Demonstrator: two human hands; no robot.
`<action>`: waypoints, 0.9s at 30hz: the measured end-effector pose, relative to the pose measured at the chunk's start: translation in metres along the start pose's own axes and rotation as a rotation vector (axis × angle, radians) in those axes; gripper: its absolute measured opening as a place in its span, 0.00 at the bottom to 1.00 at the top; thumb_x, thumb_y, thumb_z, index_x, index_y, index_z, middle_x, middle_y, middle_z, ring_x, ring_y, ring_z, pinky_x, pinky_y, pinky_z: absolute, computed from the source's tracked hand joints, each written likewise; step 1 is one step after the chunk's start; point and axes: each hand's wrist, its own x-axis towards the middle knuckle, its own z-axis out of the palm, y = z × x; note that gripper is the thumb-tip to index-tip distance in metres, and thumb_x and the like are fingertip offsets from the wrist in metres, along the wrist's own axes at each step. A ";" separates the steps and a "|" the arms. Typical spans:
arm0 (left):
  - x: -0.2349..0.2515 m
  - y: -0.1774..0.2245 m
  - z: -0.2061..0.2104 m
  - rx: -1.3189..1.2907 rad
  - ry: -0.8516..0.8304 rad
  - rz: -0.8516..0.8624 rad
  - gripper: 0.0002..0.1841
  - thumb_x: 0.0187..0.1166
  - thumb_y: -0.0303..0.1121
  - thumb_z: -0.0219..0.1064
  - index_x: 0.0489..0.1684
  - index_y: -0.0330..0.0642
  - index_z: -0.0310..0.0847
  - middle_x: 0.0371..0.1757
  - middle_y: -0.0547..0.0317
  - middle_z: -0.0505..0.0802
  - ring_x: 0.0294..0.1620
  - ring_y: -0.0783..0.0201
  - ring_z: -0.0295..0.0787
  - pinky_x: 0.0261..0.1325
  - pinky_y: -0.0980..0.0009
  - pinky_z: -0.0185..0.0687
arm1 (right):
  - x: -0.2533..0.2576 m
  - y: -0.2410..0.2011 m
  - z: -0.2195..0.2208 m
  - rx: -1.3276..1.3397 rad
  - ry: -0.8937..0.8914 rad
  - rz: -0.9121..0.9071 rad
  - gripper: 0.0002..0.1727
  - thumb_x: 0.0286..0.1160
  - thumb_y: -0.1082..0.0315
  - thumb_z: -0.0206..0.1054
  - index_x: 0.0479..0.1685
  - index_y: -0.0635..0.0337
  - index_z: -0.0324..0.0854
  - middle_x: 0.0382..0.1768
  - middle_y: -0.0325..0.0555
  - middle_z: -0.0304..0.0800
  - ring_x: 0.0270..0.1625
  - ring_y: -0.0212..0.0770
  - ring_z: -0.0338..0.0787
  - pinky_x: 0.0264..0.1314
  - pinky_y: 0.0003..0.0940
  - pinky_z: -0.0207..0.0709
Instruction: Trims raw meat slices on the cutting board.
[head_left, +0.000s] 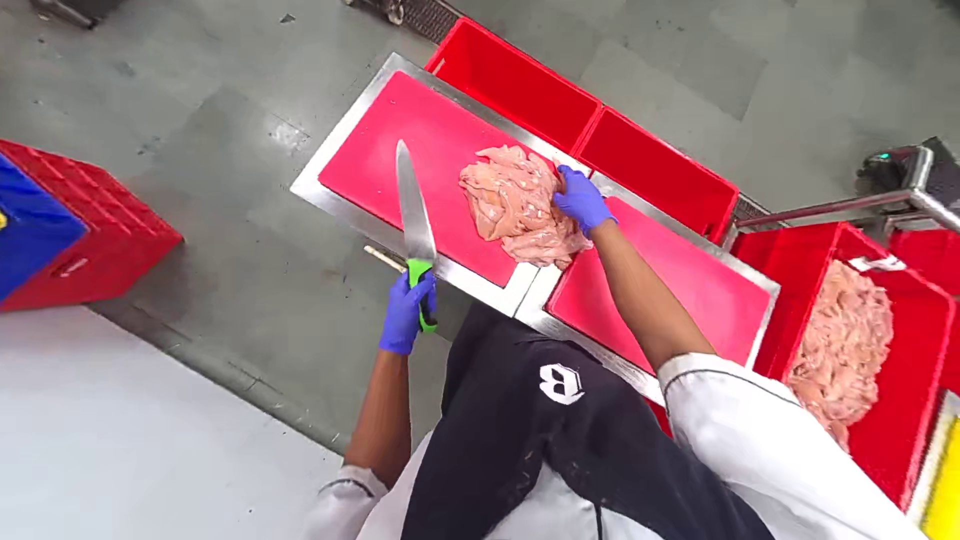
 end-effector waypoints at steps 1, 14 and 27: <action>-0.005 -0.001 -0.012 -0.034 0.018 0.008 0.06 0.81 0.28 0.58 0.48 0.38 0.78 0.19 0.68 0.85 0.15 0.72 0.80 0.21 0.74 0.83 | 0.012 -0.005 0.005 -0.016 0.010 0.099 0.38 0.69 0.67 0.72 0.84 0.56 0.65 0.58 0.71 0.87 0.59 0.73 0.87 0.55 0.76 0.78; 0.030 0.019 -0.023 0.072 -0.073 0.120 0.07 0.78 0.27 0.58 0.46 0.42 0.80 0.20 0.74 0.86 0.16 0.75 0.82 0.22 0.77 0.84 | -0.073 0.051 -0.065 1.627 0.338 0.085 0.18 0.96 0.56 0.41 0.68 0.48 0.71 0.50 0.43 0.91 0.48 0.40 0.92 0.53 0.36 0.87; 0.001 0.016 0.090 0.256 -0.315 0.175 0.20 0.74 0.23 0.59 0.66 0.36 0.69 0.22 0.72 0.85 0.17 0.74 0.82 0.23 0.76 0.84 | -0.197 0.237 0.000 -0.120 0.111 -0.512 0.18 0.69 0.63 0.61 0.53 0.56 0.91 0.71 0.51 0.87 0.83 0.58 0.75 0.90 0.70 0.47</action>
